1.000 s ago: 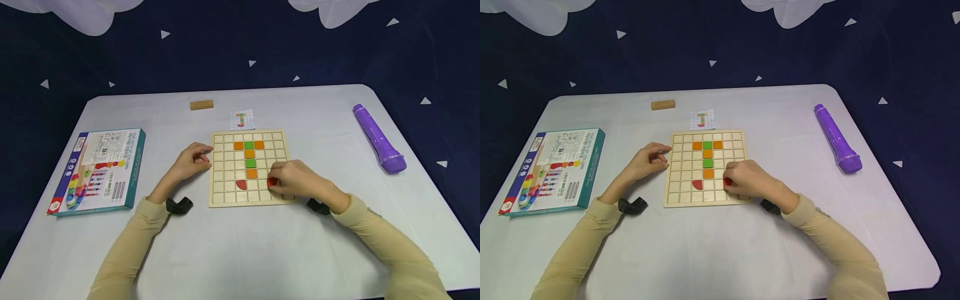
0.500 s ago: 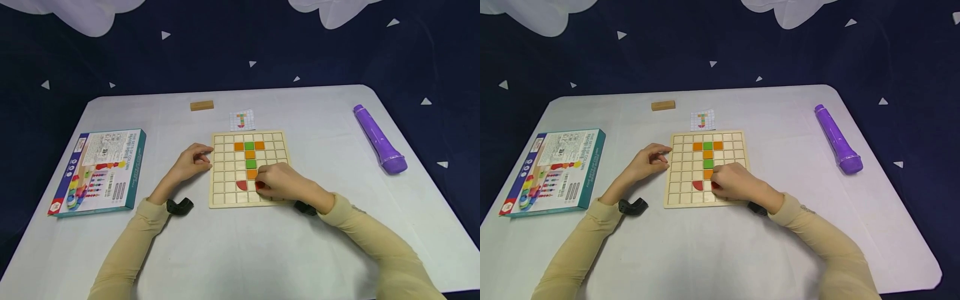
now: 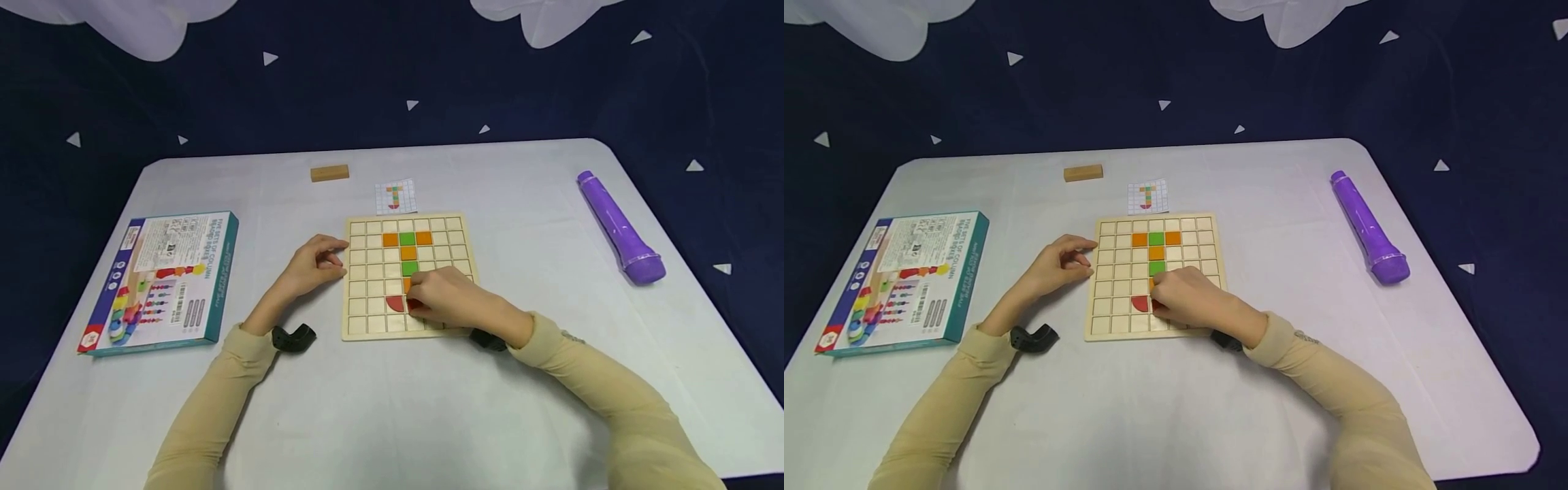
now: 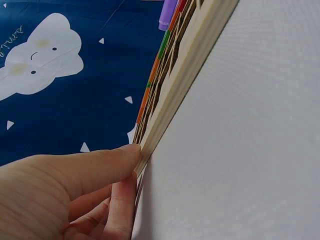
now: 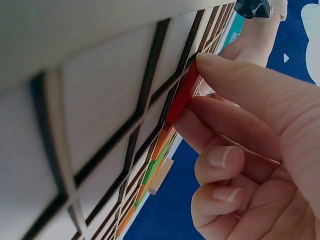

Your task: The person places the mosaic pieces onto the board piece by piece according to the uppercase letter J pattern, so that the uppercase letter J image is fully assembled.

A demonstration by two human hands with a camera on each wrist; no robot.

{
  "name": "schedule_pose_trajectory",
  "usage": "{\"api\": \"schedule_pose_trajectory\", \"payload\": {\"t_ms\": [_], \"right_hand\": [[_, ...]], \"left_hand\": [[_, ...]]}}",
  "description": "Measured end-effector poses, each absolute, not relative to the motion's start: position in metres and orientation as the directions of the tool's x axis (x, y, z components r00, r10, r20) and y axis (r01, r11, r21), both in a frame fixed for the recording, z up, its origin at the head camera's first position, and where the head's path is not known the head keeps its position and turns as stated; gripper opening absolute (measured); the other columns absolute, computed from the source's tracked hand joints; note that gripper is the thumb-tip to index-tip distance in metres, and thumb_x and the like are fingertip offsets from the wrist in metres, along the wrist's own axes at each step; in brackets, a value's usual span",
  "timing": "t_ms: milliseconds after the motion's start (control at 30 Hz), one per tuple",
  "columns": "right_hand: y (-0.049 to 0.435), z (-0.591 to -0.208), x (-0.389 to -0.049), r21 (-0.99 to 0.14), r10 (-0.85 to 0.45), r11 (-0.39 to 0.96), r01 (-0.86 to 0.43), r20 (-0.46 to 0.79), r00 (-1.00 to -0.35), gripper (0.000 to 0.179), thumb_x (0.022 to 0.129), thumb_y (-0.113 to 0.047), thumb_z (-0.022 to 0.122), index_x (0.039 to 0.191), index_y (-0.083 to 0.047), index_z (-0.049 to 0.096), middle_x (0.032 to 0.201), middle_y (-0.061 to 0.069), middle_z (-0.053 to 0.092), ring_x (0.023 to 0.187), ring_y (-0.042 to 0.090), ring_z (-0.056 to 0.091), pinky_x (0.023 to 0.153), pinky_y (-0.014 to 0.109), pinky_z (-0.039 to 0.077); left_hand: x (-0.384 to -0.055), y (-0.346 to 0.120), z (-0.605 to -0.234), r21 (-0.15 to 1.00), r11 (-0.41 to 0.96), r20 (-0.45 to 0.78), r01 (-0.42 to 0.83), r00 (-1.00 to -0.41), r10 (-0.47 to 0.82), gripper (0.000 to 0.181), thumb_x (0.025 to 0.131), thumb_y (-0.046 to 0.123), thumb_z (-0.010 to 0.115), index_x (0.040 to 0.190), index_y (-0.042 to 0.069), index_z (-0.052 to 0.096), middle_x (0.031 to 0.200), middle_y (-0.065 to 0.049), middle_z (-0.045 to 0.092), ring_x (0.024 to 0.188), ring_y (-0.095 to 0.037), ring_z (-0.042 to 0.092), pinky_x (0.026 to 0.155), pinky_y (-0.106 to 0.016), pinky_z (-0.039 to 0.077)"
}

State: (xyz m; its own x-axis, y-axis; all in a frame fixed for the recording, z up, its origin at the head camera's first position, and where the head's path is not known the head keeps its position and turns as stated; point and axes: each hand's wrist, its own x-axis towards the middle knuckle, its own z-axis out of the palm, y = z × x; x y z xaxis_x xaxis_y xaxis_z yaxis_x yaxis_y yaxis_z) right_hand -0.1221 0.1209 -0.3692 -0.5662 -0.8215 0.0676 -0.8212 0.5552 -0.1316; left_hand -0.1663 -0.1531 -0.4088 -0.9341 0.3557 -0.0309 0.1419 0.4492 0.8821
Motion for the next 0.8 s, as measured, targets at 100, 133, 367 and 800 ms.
{"api": "schedule_pose_trajectory", "payload": {"t_ms": [100, 133, 367, 800], "right_hand": [[0.12, -0.37, -0.122, -0.152, -0.824, 0.55, -0.821, 0.059, -0.563, 0.008, 0.079, -0.019, 0.074, 0.079, -0.012, 0.072, 0.074, -0.003, 0.062, 0.061, 0.006, 0.057, 0.053, 0.016, 0.047], [0.12, -0.371, -0.122, -0.161, -0.826, 0.547, -0.821, 0.055, -0.561, 0.008, 0.08, -0.019, 0.074, 0.079, -0.012, 0.072, 0.074, -0.003, 0.062, 0.062, 0.006, 0.057, 0.054, 0.016, 0.047], [0.117, -0.374, -0.125, -0.22, -0.83, 0.538, -0.814, 0.029, -0.557, 0.008, 0.081, -0.017, 0.073, 0.081, -0.01, 0.072, 0.078, -0.001, 0.064, 0.068, 0.008, 0.06, 0.06, 0.018, 0.051], [0.127, -0.377, -0.137, -0.402, -0.793, 0.522, -0.752, 0.097, -0.602, 0.015, 0.083, -0.017, 0.07, 0.093, -0.005, 0.072, 0.084, 0.002, 0.066, 0.071, 0.009, 0.055, 0.065, 0.019, 0.05]], "left_hand": [[-0.165, -0.153, -0.412, 0.878, 0.457, -0.031, 0.143, -0.935, 0.352, 0.048, 0.08, -0.003, 0.067, 0.126, -0.007, 0.053, 0.123, -0.023, 0.05, 0.094, -0.026, 0.058, 0.071, -0.004, 0.045], [-0.164, -0.154, -0.413, 0.878, 0.457, -0.033, 0.141, -0.935, 0.352, 0.048, 0.08, -0.003, 0.068, 0.126, -0.007, 0.053, 0.123, -0.023, 0.049, 0.093, -0.025, 0.059, 0.071, -0.004, 0.046], [-0.163, -0.154, -0.418, 0.88, 0.456, -0.033, 0.133, -0.94, 0.339, 0.05, 0.079, -0.004, 0.068, 0.126, -0.007, 0.053, 0.124, -0.023, 0.049, 0.094, -0.028, 0.059, 0.07, -0.004, 0.046], [-0.161, -0.143, -0.405, 0.691, 0.651, -0.01, 0.315, -0.896, 0.443, 0.048, 0.085, 0.006, 0.065, 0.13, -0.004, 0.051, 0.124, -0.02, 0.05, 0.092, -0.024, 0.06, 0.076, -0.027, 0.052]]}}
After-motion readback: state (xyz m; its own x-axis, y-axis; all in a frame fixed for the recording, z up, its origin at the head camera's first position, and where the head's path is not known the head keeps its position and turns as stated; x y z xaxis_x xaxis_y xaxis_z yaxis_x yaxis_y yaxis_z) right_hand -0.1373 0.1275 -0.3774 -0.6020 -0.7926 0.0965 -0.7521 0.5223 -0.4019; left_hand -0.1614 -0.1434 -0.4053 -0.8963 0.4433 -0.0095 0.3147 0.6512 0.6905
